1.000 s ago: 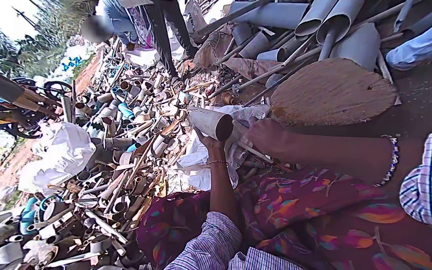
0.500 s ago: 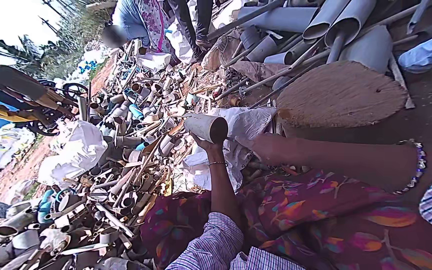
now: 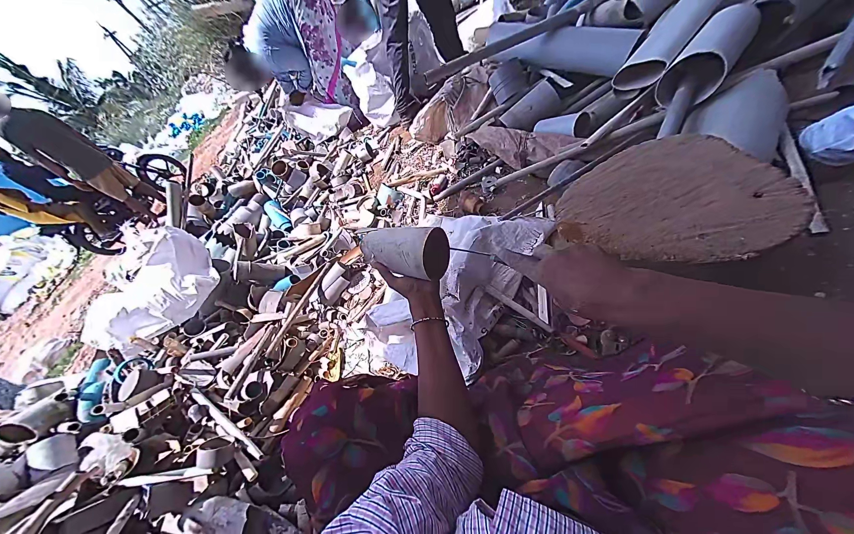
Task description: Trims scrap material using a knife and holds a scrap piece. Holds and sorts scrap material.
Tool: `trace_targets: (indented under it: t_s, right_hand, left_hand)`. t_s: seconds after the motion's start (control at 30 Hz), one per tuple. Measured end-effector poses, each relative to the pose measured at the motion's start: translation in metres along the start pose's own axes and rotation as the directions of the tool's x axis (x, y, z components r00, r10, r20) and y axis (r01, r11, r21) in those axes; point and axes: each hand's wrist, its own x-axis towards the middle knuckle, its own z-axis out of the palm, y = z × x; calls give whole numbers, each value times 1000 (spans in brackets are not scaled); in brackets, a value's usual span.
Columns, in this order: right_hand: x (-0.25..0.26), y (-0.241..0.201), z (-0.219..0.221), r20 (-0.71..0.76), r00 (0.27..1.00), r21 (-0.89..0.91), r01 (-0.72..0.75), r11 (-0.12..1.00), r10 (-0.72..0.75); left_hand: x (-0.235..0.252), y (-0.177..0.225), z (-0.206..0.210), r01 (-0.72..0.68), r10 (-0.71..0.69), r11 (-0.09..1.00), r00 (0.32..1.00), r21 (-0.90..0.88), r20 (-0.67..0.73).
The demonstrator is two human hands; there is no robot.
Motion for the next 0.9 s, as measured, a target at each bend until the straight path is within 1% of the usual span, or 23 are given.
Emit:
trace_targets:
  t_s: [0.03,0.07,0.1,0.17,0.2,0.27,0.3,0.33,0.37,0.43,0.47,0.5,0.53,0.57,0.6,0.63,0.67,0.7,0.73,0.77,0.8,0.87,0.9]
  right_hand:
    - [3,5,3,-31,999,-48,-14,999,13]
    - [6,9,6,-24,1000,-50,-6,999,5]
    - [8,11,8,13,1000,-11,24,1000,-24]
    - [7,12,9,96,987,106,117,987,-128]
    - [8,14,9,82,987,103,130,986,-139]
    - [10,17,9,-27,997,-5,66,998,-66]
    - [9,17,8,-70,997,-24,26,999,-28]
    - [8,15,7,-70,998,-11,9,1000,-10]
    - [7,12,7,-21,1000,41,21,999,-20]
    - [3,6,4,104,987,211,100,972,-124]
    - [3,5,2,115,982,249,115,962,-147]
    - [5,5,0,101,988,222,95,970,-120]
    - [6,5,1,71,995,154,53,987,-65]
    - [8,4,2,19,1000,83,16,996,-18]
    - [8,2,2,-16,1000,37,-6,999,6]
    - [7,-2,0,-3,1000,47,0,999,0]
    - [4,-6,-5,47,998,119,33,992,-39]
    - [2,-7,-8,94,990,238,79,968,-104]
    - [1,-5,-9,108,978,382,126,916,-179]
    - [2,-1,-10,116,969,519,128,845,-219]
    - [4,3,-8,107,969,640,105,761,-223]
    - [9,8,4,96,969,856,36,516,-227]
    - [11,10,7,102,968,897,10,442,-230]
  left_hand:
    - [2,2,0,-17,17,1000,1000,4,-19]
    - [3,3,3,-43,43,999,998,8,-55]
    - [3,4,6,-63,65,998,994,23,-88]
    - [0,6,6,-70,73,997,993,37,-94]
    - [1,6,3,-56,58,998,996,33,-72]
    - [2,6,-2,-31,33,999,998,45,-46]
    - [3,6,-4,-27,28,999,999,44,-32]
    - [4,6,-4,-21,21,999,1000,39,-17]
    - [5,5,-6,-17,17,999,1000,34,-4]
    - [7,4,-11,6,-6,1000,1000,22,3]
    - [7,2,-12,26,-26,1000,1000,11,-3]
    - [7,0,-12,40,-40,999,999,6,-7]
    - [4,-2,-11,49,-49,999,999,6,-23]
    - [2,-5,-6,41,-41,999,998,1,-52]
    - [2,-8,-2,31,-31,1000,998,1,-48]
    - [1,-10,-1,27,-27,1000,999,0,-38]
    - [-1,-11,-1,31,-31,1000,999,4,-20]
    - [-3,-11,-2,36,-36,999,999,14,1]
    - [-4,-12,-1,33,-33,999,999,14,5]
    - [-6,-13,3,28,-28,1000,1000,5,-2]
    - [-7,-15,6,33,-33,999,999,-8,-4]
    - [-8,-19,9,81,-80,997,996,-10,26]
    - [-9,-22,8,121,-120,993,991,-5,56]
